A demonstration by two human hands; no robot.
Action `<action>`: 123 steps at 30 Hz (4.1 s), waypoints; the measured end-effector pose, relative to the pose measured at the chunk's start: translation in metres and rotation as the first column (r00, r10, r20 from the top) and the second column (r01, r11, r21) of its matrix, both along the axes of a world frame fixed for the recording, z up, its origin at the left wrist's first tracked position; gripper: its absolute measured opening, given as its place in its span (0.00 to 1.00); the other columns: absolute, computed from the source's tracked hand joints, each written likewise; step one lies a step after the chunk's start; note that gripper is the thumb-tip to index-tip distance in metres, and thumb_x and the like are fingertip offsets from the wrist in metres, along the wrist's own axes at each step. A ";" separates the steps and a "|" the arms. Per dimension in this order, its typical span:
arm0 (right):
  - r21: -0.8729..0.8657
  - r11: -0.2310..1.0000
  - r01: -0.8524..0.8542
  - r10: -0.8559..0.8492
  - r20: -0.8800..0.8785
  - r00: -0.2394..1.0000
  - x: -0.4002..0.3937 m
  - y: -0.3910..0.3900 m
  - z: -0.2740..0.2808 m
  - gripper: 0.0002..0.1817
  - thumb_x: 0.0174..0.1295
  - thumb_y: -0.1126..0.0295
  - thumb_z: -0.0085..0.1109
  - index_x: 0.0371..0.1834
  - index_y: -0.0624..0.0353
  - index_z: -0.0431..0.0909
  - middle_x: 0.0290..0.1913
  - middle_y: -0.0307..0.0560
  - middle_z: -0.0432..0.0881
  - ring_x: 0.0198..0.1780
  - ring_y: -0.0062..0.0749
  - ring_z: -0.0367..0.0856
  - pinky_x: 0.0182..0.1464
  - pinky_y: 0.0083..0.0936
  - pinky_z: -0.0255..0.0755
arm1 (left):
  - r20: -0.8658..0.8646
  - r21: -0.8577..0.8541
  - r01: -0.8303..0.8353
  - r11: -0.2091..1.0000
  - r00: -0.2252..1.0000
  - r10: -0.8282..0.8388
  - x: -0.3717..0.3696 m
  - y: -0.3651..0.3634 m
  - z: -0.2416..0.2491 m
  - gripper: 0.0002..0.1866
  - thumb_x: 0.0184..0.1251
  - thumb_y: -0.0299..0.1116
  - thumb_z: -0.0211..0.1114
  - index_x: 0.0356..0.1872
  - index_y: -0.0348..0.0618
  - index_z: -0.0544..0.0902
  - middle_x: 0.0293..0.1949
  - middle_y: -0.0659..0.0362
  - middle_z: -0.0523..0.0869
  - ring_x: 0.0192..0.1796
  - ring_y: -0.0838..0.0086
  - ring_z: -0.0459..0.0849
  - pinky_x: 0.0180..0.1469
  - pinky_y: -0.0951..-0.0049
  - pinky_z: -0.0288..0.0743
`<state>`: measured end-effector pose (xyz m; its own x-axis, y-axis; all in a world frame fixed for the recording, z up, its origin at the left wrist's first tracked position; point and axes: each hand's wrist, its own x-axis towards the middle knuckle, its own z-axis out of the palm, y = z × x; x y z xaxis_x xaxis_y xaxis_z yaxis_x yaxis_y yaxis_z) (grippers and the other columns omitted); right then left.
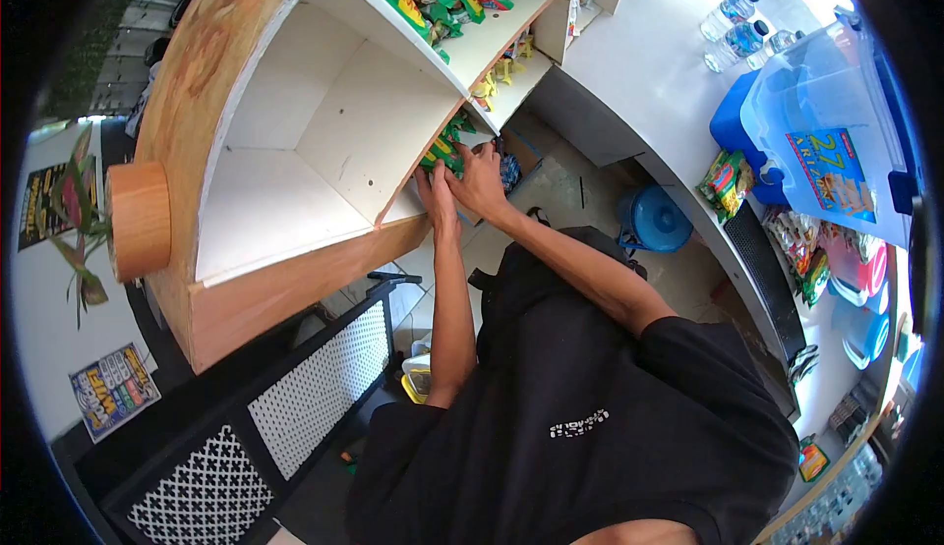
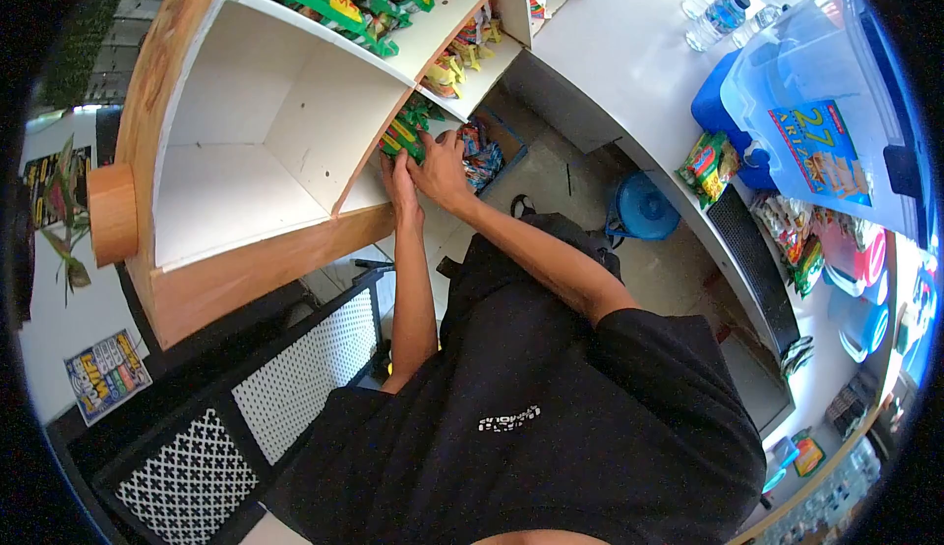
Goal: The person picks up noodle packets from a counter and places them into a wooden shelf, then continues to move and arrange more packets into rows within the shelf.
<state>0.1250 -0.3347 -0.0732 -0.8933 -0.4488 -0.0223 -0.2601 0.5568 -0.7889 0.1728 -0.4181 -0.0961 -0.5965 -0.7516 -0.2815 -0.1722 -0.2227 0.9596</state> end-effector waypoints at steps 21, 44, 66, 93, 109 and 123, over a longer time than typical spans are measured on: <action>-0.520 0.833 0.186 0.158 0.547 0.822 -0.017 -0.022 -0.039 0.23 0.61 0.77 0.56 0.58 0.71 0.64 0.54 0.56 0.79 0.56 0.40 0.80 0.57 0.33 0.75 | 0.040 -0.087 -0.091 0.992 0.995 0.094 -0.019 -0.023 -0.014 0.31 0.74 0.51 0.52 0.67 0.36 0.68 0.63 0.50 0.74 0.63 0.62 0.74 0.64 0.62 0.67; -0.412 0.561 0.718 -0.175 0.789 0.589 -0.061 0.384 0.018 0.19 0.71 0.58 0.51 0.51 0.65 0.78 0.48 0.51 0.85 0.50 0.33 0.84 0.54 0.28 0.78 | 0.100 0.107 0.723 0.683 0.675 -0.731 -0.018 0.218 0.003 0.26 0.79 0.48 0.48 0.65 0.40 0.74 0.61 0.52 0.80 0.64 0.64 0.77 0.63 0.62 0.69; -0.181 0.492 0.852 -0.395 0.825 0.403 -0.065 0.489 -0.049 0.35 0.58 0.46 0.67 0.56 0.68 0.77 0.47 0.46 0.78 0.47 0.33 0.76 0.48 0.29 0.69 | 0.281 -0.202 0.824 0.530 0.567 -0.774 -0.112 0.422 -0.014 0.35 0.68 0.57 0.58 0.66 0.41 0.71 0.58 0.40 0.80 0.62 0.48 0.77 0.62 0.58 0.70; -0.278 0.929 -0.243 0.317 0.263 0.911 -0.004 0.028 0.032 0.37 0.51 0.56 0.72 0.56 0.70 0.65 0.38 0.67 0.82 0.44 0.61 0.83 0.44 0.44 0.79 | -0.118 0.271 -0.230 0.935 0.956 0.269 0.114 0.139 0.033 0.29 0.76 0.49 0.50 0.69 0.41 0.66 0.63 0.51 0.76 0.62 0.62 0.77 0.61 0.63 0.70; 0.278 0.832 -0.480 0.555 -0.401 0.729 0.001 -0.080 -0.018 0.18 0.58 0.65 0.57 0.49 0.63 0.80 0.51 0.60 0.79 0.54 0.55 0.75 0.35 0.47 0.78 | -0.076 -0.639 -0.080 0.765 0.996 0.041 0.075 0.073 0.086 0.16 0.73 0.31 0.53 0.56 0.34 0.76 0.55 0.48 0.80 0.59 0.59 0.78 0.61 0.62 0.70; -0.015 0.846 -0.533 0.500 -0.324 0.803 -0.011 0.017 -0.018 0.31 0.59 0.59 0.63 0.65 0.59 0.67 0.51 0.57 0.83 0.51 0.54 0.82 0.52 0.43 0.78 | 0.548 -0.819 0.453 0.352 0.800 0.246 -0.019 -0.024 0.044 0.20 0.68 0.38 0.53 0.47 0.29 0.82 0.47 0.36 0.84 0.49 0.42 0.82 0.55 0.50 0.73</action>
